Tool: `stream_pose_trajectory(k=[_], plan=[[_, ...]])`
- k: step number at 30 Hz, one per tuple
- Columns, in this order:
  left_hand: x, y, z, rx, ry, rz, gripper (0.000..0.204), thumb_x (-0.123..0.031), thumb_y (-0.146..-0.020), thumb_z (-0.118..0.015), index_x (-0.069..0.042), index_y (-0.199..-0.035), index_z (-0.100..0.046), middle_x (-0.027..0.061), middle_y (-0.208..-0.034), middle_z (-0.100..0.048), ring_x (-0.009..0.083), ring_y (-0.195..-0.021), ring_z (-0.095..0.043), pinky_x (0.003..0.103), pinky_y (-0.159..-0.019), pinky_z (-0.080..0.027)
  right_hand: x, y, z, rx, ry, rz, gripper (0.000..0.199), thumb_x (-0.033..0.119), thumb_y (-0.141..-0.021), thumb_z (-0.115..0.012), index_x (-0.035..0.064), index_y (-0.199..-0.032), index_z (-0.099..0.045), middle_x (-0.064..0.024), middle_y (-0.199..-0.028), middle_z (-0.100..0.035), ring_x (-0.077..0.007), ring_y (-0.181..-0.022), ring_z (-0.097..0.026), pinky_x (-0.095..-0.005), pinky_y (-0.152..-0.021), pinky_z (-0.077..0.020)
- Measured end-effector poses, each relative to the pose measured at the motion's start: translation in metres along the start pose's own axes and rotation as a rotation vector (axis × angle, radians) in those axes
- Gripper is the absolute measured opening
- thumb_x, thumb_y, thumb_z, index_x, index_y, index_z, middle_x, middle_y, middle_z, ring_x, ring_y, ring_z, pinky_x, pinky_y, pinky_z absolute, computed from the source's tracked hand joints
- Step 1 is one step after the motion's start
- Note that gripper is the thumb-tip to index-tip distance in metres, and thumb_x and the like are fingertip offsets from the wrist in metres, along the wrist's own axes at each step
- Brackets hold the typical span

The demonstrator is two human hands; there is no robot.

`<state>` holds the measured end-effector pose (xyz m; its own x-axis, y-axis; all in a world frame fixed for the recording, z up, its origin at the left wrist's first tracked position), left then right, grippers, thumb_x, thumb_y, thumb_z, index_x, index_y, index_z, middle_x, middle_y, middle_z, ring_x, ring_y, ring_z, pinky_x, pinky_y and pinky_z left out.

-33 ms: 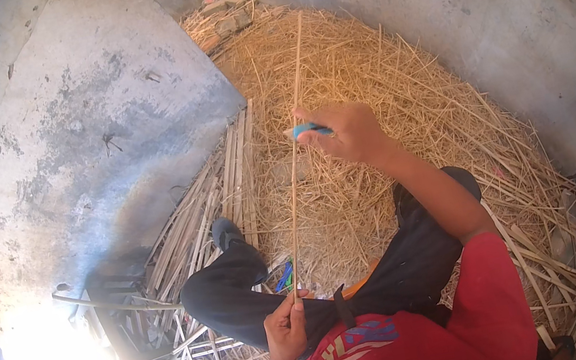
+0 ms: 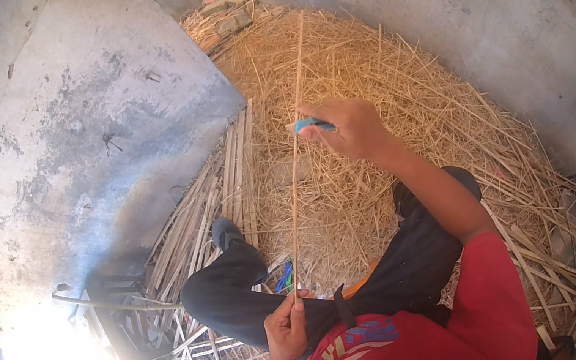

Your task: The person sits on a straw-covered floor and uses a blue utility knife to shave thin strips off a long bamboo stick. They hold the stick with their left hand and scrape the blade along its length with their right hand, repeating the motion to smooth the surface.

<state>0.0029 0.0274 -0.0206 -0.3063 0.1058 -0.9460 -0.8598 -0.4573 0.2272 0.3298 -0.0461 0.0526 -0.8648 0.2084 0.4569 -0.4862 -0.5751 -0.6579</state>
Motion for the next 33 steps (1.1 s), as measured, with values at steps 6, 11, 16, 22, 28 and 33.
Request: stream_pose_trajectory(k=[6, 11, 16, 22, 28, 33], plan=[[0.0, 0.003, -0.003, 0.057, -0.013, 0.037, 0.025, -0.013, -0.098, -0.051, 0.002, -0.115, -0.062, -0.0054, -0.058, -0.039, 0.0008, -0.055, -0.036, 0.02, -0.049, -0.031, -0.032, 0.0, 0.006, -0.003, 0.213, -0.2, 0.053, 0.057, -0.089, -0.055, 0.0078, -0.095, -0.072, -0.0073, -0.067, -0.064, -0.0193, -0.056, -0.062, -0.0318, -0.05, -0.0472], [-0.007, 0.007, -0.004, 0.03, -0.058, -0.031, 0.024, -0.012, -0.097, -0.051, 0.002, -0.113, -0.064, -0.0067, -0.055, -0.041, 0.0, -0.052, -0.038, 0.02, -0.047, -0.03, -0.064, -0.005, 0.016, 0.017, 0.373, -0.392, 0.06, 0.063, -0.09, -0.047, 0.0086, -0.075, -0.066, -0.004, -0.055, -0.055, -0.0174, -0.047, -0.055, -0.0324, -0.043, -0.0412], [-0.003, 0.013, -0.005, 0.04, -0.036, -0.063, 0.024, -0.013, -0.097, -0.052, 0.002, -0.111, -0.064, -0.0068, -0.054, -0.041, 0.0, -0.051, -0.038, 0.021, -0.046, -0.03, -0.096, -0.019, 0.024, 0.02, 0.487, -0.331, 0.064, 0.067, -0.091, -0.04, 0.0117, -0.07, -0.064, -0.0002, -0.047, -0.048, -0.0146, -0.038, -0.045, -0.0318, -0.036, -0.033], [-0.001, 0.026, -0.004, 0.149, -0.1, 0.02, 0.023, -0.014, -0.098, -0.052, 0.0, -0.111, -0.064, -0.0034, -0.056, -0.047, 0.0015, -0.054, -0.045, 0.021, -0.049, -0.038, -0.166, -0.046, 0.045, 0.188, 0.664, -0.469, 0.075, 0.074, -0.09, -0.03, 0.0087, -0.089, -0.069, -0.0087, -0.06, -0.057, -0.0205, -0.054, -0.056, -0.0367, -0.047, -0.0421], [0.024, 0.065, 0.004, 0.231, -0.126, 0.142, 0.03, -0.022, -0.099, -0.051, 0.001, -0.114, -0.063, 0.001, -0.06, -0.054, 0.0036, -0.055, -0.05, 0.023, -0.051, -0.044, -0.293, -0.018, 0.156, -0.03, 0.609, -0.947, 0.087, 0.076, -0.089, -0.025, 0.0007, -0.1, -0.068, -0.0234, -0.096, -0.068, -0.0381, -0.096, -0.065, -0.0489, -0.085, -0.047], [0.054, 0.023, 0.015, 0.071, 0.287, 0.17, 0.032, -0.024, -0.102, -0.046, 0.002, -0.113, -0.061, -0.0074, -0.056, -0.042, 0.0004, -0.049, -0.037, 0.021, -0.044, -0.029, -0.262, 0.044, 0.073, 0.287, 0.478, -0.928, 0.083, 0.076, -0.088, -0.03, 0.0012, -0.074, -0.063, -0.0111, -0.07, -0.057, -0.0258, -0.069, -0.056, -0.0435, -0.068, -0.0449]])
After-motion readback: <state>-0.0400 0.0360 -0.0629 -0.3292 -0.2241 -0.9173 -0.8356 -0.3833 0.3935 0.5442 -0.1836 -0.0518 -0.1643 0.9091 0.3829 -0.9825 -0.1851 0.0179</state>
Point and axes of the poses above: each hand's wrist, its own y-axis away from the middle knuckle, its own z-axis out of the back of the hand, x = y × z, the point moved 7 cm from there along -y, towards the middle knuckle
